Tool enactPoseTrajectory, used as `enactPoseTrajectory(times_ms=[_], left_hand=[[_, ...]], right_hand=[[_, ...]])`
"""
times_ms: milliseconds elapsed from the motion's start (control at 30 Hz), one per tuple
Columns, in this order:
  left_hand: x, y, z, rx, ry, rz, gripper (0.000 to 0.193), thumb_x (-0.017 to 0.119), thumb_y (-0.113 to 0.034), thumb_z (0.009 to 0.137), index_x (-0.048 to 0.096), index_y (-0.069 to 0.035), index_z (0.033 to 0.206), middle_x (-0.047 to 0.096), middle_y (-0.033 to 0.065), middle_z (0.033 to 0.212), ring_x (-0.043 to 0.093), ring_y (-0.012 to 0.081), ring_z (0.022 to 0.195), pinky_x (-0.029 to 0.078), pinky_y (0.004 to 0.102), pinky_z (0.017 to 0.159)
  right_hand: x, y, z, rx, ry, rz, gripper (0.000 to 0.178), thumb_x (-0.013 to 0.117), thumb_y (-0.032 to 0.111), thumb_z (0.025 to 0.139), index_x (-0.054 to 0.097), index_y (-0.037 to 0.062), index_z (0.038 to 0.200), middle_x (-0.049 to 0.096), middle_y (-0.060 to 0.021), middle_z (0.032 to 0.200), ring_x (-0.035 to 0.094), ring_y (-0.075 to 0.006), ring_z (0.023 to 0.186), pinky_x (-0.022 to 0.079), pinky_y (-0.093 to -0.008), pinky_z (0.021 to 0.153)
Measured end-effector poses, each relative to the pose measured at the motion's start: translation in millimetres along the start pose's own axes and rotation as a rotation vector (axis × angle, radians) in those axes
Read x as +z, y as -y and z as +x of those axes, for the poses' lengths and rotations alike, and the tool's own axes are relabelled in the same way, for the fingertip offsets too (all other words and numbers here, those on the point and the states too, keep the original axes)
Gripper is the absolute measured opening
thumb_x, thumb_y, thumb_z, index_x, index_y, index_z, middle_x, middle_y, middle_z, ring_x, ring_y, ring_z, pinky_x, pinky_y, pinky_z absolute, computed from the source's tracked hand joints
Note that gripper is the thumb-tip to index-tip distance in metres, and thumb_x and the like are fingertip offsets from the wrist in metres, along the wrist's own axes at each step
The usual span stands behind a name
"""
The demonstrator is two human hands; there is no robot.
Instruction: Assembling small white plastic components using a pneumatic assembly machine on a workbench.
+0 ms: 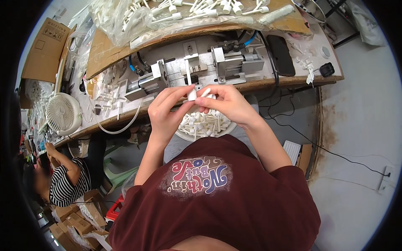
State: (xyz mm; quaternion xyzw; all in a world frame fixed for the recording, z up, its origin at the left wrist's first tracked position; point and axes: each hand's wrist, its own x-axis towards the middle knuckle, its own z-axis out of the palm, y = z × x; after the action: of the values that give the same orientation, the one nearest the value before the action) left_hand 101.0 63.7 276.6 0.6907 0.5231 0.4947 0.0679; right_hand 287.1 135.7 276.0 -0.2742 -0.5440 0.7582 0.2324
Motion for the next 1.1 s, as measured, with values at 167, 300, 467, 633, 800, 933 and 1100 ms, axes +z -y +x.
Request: enactPoseTrajectory(times_ms=[167,300,467,633,800,933,1100], left_hand=[[4.3,1.7,-5.2,-0.259,-0.029,-0.095,0.032,0.080,-0.001,0.070,0.072,-0.004,0.102,0.070,0.0094,0.104,0.066,0.0195,0.079,0.053,0.0278,0.070],[13.4,24.2,-8.1,0.001,0.059,0.345,0.032,0.080,-0.011,0.070,0.073,-0.009,0.102,0.068,0.0045,0.114,0.065,0.0172,0.077,0.048,0.0300,0.069],[30.1,32.0,-14.7,0.024,0.122,0.462,0.026,0.078,-0.018,0.073,0.073,-0.009,0.097,0.072,0.0006,0.111,0.065,0.0152,0.071,0.043,0.0292,0.066],[31.9,36.4,-6.3,0.012,0.116,0.506,0.024,0.078,-0.018,0.072,0.074,-0.010,0.095,0.072,-0.0011,0.110,0.064,0.0149,0.066,0.044,0.0277,0.061],[30.1,37.6,-4.7,-0.012,0.146,0.490,0.025,0.079,-0.019,0.071,0.075,-0.012,0.095,0.072,-0.0025,0.109,0.061,0.0172,0.060,0.046,0.0275,0.058],[28.7,36.0,-3.9,-0.034,0.152,0.492,0.025,0.078,-0.019,0.071,0.075,-0.013,0.096,0.072,-0.0033,0.108,0.061,0.0185,0.059,0.047,0.0281,0.058],[21.0,30.2,-3.5,-0.107,0.170,0.360,0.030,0.081,-0.021,0.070,0.074,-0.012,0.098,0.073,0.0007,0.103,0.064,0.0180,0.064,0.050,0.0280,0.061]], right_hand=[[-3.7,-13.6,-4.7,-0.087,-0.260,-0.011,0.018,0.061,0.011,0.095,0.068,-0.0038,0.103,0.067,-0.0056,0.084,0.060,-0.0081,0.073,0.048,-0.0219,0.068],[-3.2,-17.4,-6.8,-0.196,-0.410,-0.058,0.017,0.063,0.008,0.093,0.067,-0.0051,0.103,0.068,-0.0078,0.079,0.059,-0.0068,0.064,0.046,-0.0200,0.057],[-1.2,-13.2,-9.2,-0.206,-0.462,-0.021,0.017,0.066,0.002,0.090,0.063,-0.0049,0.105,0.069,-0.0121,0.082,0.058,-0.0064,0.054,0.043,-0.0181,0.047],[-2.1,-10.0,-12.0,-0.190,-0.485,-0.015,0.021,0.068,0.000,0.086,0.058,-0.0027,0.104,0.067,-0.0089,0.074,0.057,-0.0065,0.050,0.039,-0.0179,0.042],[-2.7,-9.0,-10.9,-0.166,-0.482,0.034,0.032,0.073,-0.003,0.081,0.052,0.0007,0.105,0.064,-0.0059,0.066,0.052,-0.0060,0.043,0.035,-0.0182,0.038],[-1.5,-9.9,-9.7,-0.192,-0.492,0.066,0.039,0.077,-0.002,0.077,0.049,0.0011,0.104,0.062,-0.0041,0.062,0.047,-0.0043,0.040,0.032,-0.0183,0.037],[-2.5,-11.6,-9.1,-0.223,-0.534,0.058,0.041,0.079,-0.001,0.076,0.048,0.0012,0.103,0.061,-0.0034,0.060,0.045,-0.0032,0.040,0.031,-0.0179,0.037]])
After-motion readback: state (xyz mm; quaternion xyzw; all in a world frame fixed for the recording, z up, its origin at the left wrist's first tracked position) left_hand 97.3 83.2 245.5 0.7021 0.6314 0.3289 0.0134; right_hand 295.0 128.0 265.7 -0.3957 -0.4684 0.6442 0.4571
